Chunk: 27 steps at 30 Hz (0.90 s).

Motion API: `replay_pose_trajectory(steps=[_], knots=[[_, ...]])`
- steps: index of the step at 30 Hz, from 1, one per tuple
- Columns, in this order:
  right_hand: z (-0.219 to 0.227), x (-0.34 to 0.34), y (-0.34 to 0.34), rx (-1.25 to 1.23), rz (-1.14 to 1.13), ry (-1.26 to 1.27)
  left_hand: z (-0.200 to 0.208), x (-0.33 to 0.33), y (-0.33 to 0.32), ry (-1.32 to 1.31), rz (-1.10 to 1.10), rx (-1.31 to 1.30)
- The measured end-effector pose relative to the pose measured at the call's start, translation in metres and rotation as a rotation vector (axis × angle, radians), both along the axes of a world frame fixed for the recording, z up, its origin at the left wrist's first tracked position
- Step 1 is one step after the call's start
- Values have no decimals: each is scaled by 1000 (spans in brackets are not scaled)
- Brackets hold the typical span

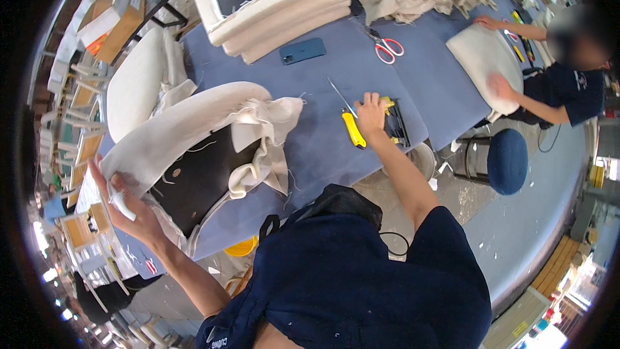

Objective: The person staples fabric onto a foam cushion using a staple gun, then uses a screwdriver to remove staples from a cushion frame. They continue to staple and adjust fabric on multiple cushion pieces, occasionally using a utility knife to trim excess material.

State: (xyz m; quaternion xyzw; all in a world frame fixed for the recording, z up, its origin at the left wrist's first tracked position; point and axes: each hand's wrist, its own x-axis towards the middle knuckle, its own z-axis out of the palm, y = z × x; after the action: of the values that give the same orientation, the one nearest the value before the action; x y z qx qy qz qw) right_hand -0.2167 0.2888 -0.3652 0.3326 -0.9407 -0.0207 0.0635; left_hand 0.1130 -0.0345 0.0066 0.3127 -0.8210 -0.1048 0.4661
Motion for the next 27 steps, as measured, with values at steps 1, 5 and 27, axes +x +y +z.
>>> replay_pose_trajectory(steps=[1, 5, 27], knots=[[-13, -8, 1, 25, 58, -12, 0, 1, 5, 28, 14, 47], [-37, -35, -2, -8, 295, -20, -3, 13, 17, -16, -53, -37], [430, 136, -154, -631, 939, -1185, -18, 10, 97, 45, -305, -3]])
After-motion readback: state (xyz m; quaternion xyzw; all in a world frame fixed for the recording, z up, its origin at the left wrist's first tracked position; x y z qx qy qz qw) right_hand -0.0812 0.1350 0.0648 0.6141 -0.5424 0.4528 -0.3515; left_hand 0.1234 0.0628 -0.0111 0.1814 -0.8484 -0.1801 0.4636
